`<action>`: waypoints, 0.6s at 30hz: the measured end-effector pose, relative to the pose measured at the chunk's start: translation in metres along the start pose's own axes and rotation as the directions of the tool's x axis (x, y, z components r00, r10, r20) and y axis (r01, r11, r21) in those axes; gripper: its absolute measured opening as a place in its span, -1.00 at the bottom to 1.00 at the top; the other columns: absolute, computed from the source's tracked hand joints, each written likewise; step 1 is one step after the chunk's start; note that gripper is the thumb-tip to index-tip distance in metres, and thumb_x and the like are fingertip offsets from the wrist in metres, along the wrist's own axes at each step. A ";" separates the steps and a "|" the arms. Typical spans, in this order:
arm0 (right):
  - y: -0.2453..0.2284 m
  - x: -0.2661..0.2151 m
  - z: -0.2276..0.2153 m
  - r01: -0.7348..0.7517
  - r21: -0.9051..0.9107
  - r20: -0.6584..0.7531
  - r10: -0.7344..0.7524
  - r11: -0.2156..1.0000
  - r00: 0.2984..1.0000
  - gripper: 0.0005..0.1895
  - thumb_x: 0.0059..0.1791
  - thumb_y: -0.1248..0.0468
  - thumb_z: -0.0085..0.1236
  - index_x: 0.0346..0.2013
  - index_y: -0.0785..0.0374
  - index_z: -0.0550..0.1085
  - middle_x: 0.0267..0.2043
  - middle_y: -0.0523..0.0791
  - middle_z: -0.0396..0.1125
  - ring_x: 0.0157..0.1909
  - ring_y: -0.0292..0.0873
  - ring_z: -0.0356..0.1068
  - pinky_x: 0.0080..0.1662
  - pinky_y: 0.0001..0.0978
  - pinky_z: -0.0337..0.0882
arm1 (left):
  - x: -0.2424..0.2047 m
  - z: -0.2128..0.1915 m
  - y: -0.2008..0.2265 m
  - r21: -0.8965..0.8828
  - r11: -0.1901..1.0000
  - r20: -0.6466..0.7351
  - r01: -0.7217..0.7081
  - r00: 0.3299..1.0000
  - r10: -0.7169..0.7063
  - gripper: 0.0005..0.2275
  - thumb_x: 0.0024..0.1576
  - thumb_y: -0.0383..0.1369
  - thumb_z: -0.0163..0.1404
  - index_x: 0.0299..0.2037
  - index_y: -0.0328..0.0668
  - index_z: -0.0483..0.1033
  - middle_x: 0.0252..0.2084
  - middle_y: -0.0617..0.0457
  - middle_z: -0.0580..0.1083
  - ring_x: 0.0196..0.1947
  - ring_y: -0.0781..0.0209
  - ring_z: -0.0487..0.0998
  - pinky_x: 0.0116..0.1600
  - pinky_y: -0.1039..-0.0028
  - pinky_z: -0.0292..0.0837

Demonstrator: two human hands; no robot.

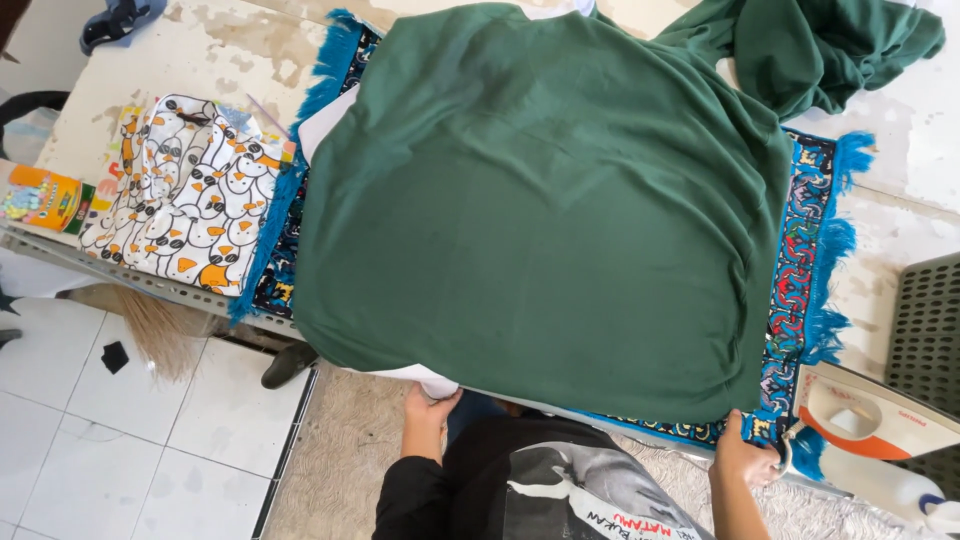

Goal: The person irons a green and white sweatshirt and then folds it by hand on a rug.

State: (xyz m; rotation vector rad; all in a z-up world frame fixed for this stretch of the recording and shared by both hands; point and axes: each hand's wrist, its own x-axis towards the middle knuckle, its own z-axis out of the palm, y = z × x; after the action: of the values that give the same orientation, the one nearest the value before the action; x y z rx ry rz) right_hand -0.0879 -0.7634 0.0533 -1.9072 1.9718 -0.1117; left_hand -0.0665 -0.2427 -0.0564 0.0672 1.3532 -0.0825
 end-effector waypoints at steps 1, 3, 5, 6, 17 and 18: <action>-0.001 -0.004 -0.005 0.005 0.001 0.000 -0.005 1.000 1.000 -0.16 -0.04 -0.28 0.34 0.21 0.22 0.23 0.37 0.15 -0.08 0.33 0.25 0.01 0.18 0.26 0.21 | -0.007 -0.009 0.006 -0.005 1.000 0.002 0.000 1.000 0.000 -0.72 0.23 -0.20 -0.17 0.12 0.16 0.44 0.23 -0.02 0.44 0.26 -0.19 0.35 0.22 -0.14 0.28; -0.007 -0.009 -0.013 0.005 -0.139 0.074 0.006 0.990 0.997 -0.01 -0.09 -0.47 0.22 0.26 0.23 0.24 0.24 0.15 0.04 0.20 0.31 0.14 0.07 0.31 0.29 | -0.021 -0.022 0.016 -0.200 0.962 -0.172 -0.187 0.973 0.153 -0.64 0.26 -0.35 -0.06 0.28 -0.05 0.30 0.30 -0.06 0.35 0.33 0.04 0.35 0.25 0.11 0.33; -0.022 -0.032 -0.033 0.084 -0.184 0.164 -0.053 0.979 0.985 0.00 -0.10 -0.45 0.17 0.30 0.24 0.22 0.27 0.14 0.07 0.19 0.29 0.21 0.09 0.30 0.31 | -0.042 -0.027 0.017 -0.304 0.914 -0.198 -0.270 0.956 0.216 -0.45 0.20 -0.26 -0.01 0.41 0.00 0.11 0.40 -0.09 0.18 0.38 0.01 0.31 0.20 0.18 0.41; -0.026 -0.042 -0.043 0.156 -0.229 0.255 -0.095 0.961 0.962 0.02 -0.10 -0.42 0.13 0.35 0.26 0.21 0.31 0.13 0.10 0.18 0.27 0.28 0.10 0.30 0.32 | -0.053 -0.031 0.017 -0.391 0.850 -0.240 -0.351 0.931 0.274 -0.25 0.15 -0.17 0.05 0.53 0.05 -0.08 0.50 -0.12 0.00 0.42 -0.03 0.27 0.15 0.25 0.49; -0.011 0.033 0.000 0.396 -0.280 0.373 -0.281 0.874 0.884 -0.18 -0.10 -0.28 0.26 0.18 0.28 0.40 0.10 0.09 0.43 0.11 0.25 0.41 0.04 0.13 0.40 | -0.182 0.015 0.008 -0.657 0.649 0.043 -0.382 0.841 0.539 -0.46 -0.08 -0.19 0.12 0.18 -0.09 0.47 0.15 -0.07 0.50 0.15 -0.12 0.51 0.17 -0.02 0.46; -0.009 0.039 0.002 0.436 -0.303 0.397 -0.303 0.848 0.866 -0.25 -0.09 -0.28 0.23 0.13 0.23 0.48 0.06 0.04 0.48 0.08 0.20 0.45 0.04 0.06 0.40 | -0.184 0.011 0.012 -0.639 0.609 0.065 -0.470 0.756 0.652 -0.43 -0.06 -0.16 0.09 0.22 -0.06 0.47 0.23 -0.10 0.46 0.23 -0.14 0.46 0.26 -0.07 0.39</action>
State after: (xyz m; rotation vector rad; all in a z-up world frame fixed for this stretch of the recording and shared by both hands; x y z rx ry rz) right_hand -0.0786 -0.8018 0.0451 -2.3562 1.4464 0.5038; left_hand -0.0942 -0.2275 0.1261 -0.0423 0.9450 0.8599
